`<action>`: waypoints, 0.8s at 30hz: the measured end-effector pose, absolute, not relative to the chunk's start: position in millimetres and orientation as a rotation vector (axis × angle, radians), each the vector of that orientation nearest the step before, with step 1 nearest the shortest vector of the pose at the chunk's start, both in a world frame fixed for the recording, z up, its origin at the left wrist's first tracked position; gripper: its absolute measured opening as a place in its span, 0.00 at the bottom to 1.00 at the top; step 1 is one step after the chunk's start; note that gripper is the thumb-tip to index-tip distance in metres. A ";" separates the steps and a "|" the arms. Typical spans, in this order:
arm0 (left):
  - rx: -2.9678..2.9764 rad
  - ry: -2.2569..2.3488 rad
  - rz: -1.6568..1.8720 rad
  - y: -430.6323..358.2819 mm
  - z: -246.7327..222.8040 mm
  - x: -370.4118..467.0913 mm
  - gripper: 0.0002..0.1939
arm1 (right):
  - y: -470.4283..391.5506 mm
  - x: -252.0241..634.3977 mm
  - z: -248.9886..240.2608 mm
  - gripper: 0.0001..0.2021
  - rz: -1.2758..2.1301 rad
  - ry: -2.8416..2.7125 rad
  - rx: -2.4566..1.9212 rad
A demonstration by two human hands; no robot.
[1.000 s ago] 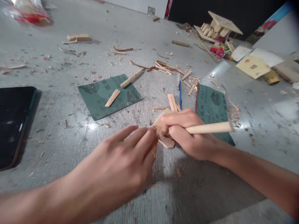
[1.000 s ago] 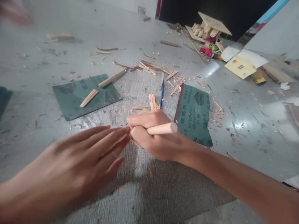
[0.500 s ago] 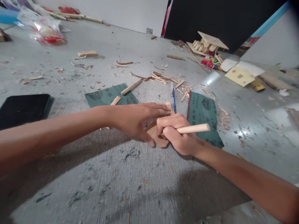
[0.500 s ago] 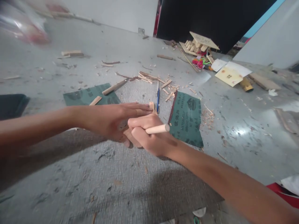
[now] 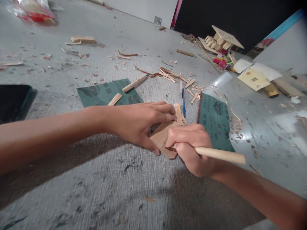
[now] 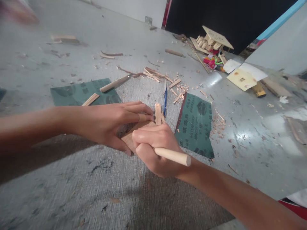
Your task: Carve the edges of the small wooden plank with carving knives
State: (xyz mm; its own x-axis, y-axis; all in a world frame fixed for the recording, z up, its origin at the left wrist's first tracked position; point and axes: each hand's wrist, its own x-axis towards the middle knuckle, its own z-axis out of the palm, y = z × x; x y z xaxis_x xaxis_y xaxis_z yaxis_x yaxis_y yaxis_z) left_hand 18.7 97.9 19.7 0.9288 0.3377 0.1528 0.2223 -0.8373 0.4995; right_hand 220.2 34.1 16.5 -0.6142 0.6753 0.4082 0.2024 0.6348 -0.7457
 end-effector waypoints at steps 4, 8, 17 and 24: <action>2.592 0.399 0.296 98.6 19.8 18.0 0.39 | 29.9 228.8 13.9 0.14 0.888 -2.161 -0.628; 2.590 0.438 0.279 98.9 19.2 18.3 0.42 | 20.7 242.1 9.7 0.11 0.908 -2.177 -0.681; 2.586 0.465 0.251 101.0 17.7 14.2 0.43 | -5.1 280.3 7.8 0.11 0.896 -2.166 -0.796; 2.551 0.579 0.190 95.1 38.2 15.6 0.43 | 12.8 287.5 25.7 0.08 0.566 -1.880 -1.066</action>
